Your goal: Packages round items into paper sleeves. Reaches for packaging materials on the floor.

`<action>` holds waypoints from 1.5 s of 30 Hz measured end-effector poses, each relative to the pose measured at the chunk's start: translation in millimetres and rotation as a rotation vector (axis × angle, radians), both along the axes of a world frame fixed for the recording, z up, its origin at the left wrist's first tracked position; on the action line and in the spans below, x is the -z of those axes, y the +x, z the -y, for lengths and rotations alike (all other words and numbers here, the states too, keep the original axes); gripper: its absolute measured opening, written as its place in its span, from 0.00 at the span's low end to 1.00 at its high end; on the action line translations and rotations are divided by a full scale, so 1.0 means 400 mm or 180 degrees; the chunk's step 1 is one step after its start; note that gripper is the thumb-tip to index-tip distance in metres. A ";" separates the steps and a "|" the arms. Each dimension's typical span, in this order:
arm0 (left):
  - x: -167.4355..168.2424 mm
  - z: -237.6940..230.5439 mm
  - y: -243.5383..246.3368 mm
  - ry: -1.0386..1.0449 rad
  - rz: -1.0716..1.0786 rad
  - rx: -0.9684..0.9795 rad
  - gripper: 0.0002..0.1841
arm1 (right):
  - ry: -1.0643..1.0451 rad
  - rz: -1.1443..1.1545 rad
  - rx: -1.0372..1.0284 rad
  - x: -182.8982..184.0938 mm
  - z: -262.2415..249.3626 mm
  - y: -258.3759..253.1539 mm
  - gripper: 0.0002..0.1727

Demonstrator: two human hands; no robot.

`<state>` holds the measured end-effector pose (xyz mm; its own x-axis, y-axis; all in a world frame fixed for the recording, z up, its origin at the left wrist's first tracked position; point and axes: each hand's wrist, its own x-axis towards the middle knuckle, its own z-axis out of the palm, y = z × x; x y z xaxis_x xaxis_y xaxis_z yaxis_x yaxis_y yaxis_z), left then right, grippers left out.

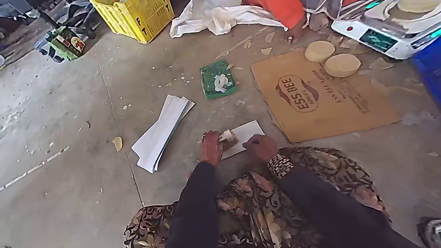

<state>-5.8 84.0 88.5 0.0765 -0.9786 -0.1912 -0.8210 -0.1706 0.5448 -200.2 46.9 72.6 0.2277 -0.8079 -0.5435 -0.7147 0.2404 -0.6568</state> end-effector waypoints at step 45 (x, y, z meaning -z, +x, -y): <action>0.050 0.035 -0.038 -0.0598 0.0194 -0.0133 0.16 | -0.2938 -0.0175 -0.0884 0.120 -0.040 0.140 0.37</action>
<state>-20.9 70.0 68.7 0.1235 -0.9923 0.0007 -0.8479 -0.1051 0.5197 -144.1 62.9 24.8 0.4683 -0.8434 0.2632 -0.7037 -0.5362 -0.4662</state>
